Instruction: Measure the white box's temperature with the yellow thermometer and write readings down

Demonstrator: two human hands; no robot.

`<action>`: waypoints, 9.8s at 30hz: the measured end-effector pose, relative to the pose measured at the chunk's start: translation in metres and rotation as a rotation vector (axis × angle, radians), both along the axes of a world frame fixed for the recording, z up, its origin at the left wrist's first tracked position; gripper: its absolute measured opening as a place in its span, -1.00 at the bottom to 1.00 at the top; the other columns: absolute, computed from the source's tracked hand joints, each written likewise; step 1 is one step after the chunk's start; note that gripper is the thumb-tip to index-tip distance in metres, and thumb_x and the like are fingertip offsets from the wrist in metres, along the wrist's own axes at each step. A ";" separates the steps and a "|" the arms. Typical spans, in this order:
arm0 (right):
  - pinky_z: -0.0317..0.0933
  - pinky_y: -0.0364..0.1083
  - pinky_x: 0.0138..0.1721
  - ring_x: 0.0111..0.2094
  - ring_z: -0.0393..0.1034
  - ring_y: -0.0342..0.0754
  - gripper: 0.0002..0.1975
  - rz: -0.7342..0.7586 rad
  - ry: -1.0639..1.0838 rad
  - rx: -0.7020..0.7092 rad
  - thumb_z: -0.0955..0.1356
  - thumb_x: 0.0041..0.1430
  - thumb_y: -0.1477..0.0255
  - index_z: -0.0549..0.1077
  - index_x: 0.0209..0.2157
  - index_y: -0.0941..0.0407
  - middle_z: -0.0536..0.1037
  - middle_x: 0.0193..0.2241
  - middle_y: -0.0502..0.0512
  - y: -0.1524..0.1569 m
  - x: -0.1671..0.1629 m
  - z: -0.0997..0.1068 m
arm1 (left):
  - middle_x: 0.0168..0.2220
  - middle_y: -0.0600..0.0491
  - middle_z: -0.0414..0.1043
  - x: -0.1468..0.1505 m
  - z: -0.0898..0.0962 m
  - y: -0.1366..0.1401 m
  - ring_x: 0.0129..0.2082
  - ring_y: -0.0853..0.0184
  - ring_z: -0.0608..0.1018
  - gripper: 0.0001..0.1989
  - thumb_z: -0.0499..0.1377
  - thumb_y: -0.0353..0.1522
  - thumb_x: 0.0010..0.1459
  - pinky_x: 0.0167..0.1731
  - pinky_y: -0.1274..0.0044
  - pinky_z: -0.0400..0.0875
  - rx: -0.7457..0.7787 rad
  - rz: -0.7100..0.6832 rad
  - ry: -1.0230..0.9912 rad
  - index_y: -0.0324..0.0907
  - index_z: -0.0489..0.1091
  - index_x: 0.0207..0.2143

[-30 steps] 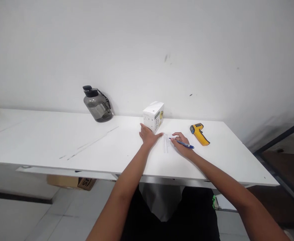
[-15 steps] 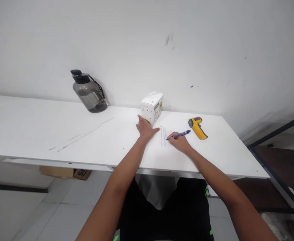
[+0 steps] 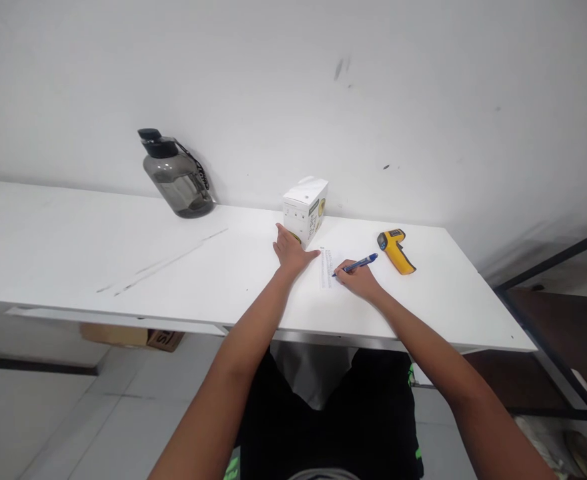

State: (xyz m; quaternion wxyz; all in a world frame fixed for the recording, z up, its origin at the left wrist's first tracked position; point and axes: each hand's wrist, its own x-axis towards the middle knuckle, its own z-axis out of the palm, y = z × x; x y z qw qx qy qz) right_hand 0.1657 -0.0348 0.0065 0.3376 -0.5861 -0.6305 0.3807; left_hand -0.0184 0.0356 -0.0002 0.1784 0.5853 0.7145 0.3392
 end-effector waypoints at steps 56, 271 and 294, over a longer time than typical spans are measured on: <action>0.09 -0.12 -0.52 -0.57 0.21 -0.12 -0.81 0.018 -0.016 0.031 0.32 -0.01 0.25 0.42 -0.48 0.10 0.37 -0.65 -0.05 0.001 0.001 -0.002 | 0.41 -0.28 -0.20 0.000 0.005 -0.003 0.43 0.04 -0.11 0.46 0.43 -0.14 -0.22 0.35 0.14 -0.24 -0.037 -0.019 0.003 -0.20 -0.68 0.34; 0.12 0.18 -0.04 -0.01 0.24 0.21 -0.59 -0.670 -0.757 0.230 0.25 0.19 0.29 0.41 0.04 0.10 0.40 -0.02 0.30 0.022 0.072 0.003 | 0.24 -0.25 0.22 0.000 -0.004 0.002 0.30 0.00 0.23 -0.09 0.28 -0.22 0.03 0.32 0.10 -0.12 0.054 0.028 0.000 -0.20 -0.18 0.29; 0.13 0.19 0.04 0.05 0.28 0.22 -0.32 -0.825 -0.376 0.573 0.25 0.18 0.14 0.07 0.25 0.15 0.39 0.04 0.35 0.022 0.082 0.007 | 0.22 -0.27 0.23 -0.001 -0.006 0.003 0.30 0.00 0.23 -0.10 0.28 -0.24 0.02 0.31 0.09 -0.11 0.073 0.026 -0.016 -0.21 -0.16 0.28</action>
